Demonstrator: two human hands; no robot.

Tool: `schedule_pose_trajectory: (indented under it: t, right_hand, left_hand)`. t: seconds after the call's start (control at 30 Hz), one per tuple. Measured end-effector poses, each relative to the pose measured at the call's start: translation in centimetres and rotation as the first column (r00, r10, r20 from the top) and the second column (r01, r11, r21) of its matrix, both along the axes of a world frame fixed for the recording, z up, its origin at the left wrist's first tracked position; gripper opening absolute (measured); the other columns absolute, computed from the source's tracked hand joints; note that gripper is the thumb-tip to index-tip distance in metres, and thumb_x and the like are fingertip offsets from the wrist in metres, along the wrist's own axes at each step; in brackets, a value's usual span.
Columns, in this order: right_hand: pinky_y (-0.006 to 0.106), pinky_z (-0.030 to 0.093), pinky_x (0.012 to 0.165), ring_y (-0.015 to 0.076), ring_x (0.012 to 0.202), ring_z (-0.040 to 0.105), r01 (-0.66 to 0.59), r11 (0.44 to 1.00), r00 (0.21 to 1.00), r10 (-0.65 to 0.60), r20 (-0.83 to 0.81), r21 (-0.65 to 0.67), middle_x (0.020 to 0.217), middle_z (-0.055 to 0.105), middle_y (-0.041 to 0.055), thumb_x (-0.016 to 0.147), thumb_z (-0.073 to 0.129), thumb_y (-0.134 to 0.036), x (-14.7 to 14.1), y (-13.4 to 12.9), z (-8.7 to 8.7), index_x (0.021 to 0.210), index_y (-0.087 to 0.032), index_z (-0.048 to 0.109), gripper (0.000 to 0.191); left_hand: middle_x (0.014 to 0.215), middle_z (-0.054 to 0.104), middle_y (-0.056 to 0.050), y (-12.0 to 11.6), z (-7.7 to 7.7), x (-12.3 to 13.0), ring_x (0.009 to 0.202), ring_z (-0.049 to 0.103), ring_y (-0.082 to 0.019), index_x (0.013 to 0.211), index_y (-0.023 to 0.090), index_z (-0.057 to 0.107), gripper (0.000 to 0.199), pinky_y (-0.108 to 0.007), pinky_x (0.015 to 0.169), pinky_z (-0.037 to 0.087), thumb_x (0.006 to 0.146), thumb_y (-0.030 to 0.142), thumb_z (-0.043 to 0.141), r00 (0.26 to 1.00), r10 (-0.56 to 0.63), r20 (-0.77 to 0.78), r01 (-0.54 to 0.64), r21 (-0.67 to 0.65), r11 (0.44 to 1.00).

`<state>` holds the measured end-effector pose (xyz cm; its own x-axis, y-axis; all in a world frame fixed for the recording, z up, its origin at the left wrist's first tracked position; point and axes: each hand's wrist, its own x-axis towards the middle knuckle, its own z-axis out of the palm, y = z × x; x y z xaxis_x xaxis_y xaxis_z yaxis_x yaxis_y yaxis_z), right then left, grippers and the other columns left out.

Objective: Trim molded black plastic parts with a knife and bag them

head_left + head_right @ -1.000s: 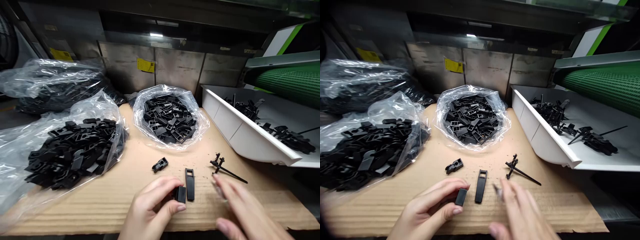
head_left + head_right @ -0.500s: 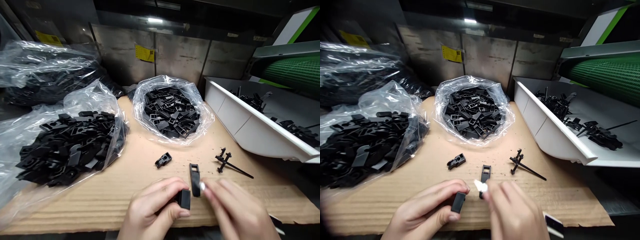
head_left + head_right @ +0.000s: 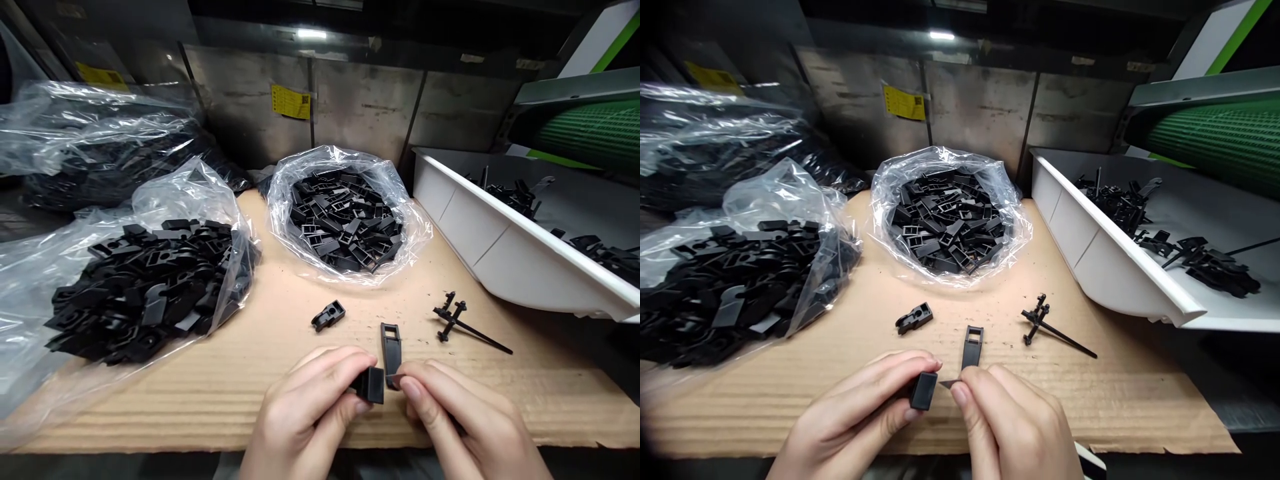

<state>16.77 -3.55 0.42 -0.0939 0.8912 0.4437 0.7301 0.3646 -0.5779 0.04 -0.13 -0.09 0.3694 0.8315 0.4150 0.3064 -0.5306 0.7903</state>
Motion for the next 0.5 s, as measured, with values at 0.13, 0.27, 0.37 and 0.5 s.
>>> schedule_pose_trajectory:
  t: [0.13, 0.27, 0.37, 0.5]
  right_hand:
    - [0.018, 0.041, 0.046, 0.0092, 0.048, 0.053, -0.005, 1.0, 1.0, 0.005, -0.016, 0.004, 0.057, 0.055, -0.0025, 0.083, 0.043, -0.019, -0.05, -0.03, 0.09, 0.073, -0.021, 0.056, 0.017]
    - [0.019, 0.042, 0.047, 0.0094, 0.045, 0.05, 0.009, 0.999, 0.999, -0.007, -0.053, 0.045, 0.053, 0.051, -0.0033, 0.083, 0.045, -0.018, -0.07, -0.21, 0.1, 0.079, -0.021, 0.059, 0.015]
    - [0.019, 0.04, 0.046, 0.009, 0.046, 0.049, -0.009, 1.0, 0.998, 0.01, -0.066, 0.012, 0.055, 0.051, -0.003, 0.083, 0.045, -0.018, -0.04, -0.24, 0.11, 0.074, -0.021, 0.057, 0.016]
    - [0.019, 0.036, 0.044, 0.0086, 0.047, 0.048, -0.06, 0.995, 0.994, 0.053, -0.096, -0.075, 0.055, 0.049, -0.0031, 0.084, 0.043, -0.018, -0.08, -0.16, 0.12, 0.066, -0.021, 0.052, 0.021]
  left_hand:
    - [0.1, 0.067, 0.006, -0.01, 0.02, -0.02, 0.093, 0.059, -0.012, 0.102, 0.028, 0.061, 0.035, -0.013, 0.083, 0.044, 0.075, 0.006, 0.058, 1.0, -0.014, 0.018, 0.014, -0.002, 1.0]
    - [0.097, 0.068, 0.004, 0.08, 0.16, 0.04, 0.091, 0.061, -0.014, 0.1, 0.027, 0.062, 0.032, -0.017, 0.08, 0.047, 0.075, 0.008, 0.059, 0.999, -0.026, 0.025, 0.026, -0.02, 0.999]
    - [0.095, 0.069, 0.003, 0.2, 0.27, 0.15, 0.088, 0.061, -0.014, 0.1, 0.025, 0.063, 0.03, -0.015, 0.078, 0.047, 0.075, 0.008, 0.059, 0.997, -0.055, 0.047, 0.055, -0.011, 0.998]
    - [0.094, 0.068, 0.004, 0.12, 0.27, 0.19, 0.088, 0.06, -0.011, 0.1, 0.023, 0.062, 0.032, -0.01, 0.079, 0.044, 0.074, 0.004, 0.059, 0.996, -0.064, 0.058, 0.064, 0.011, 0.998]
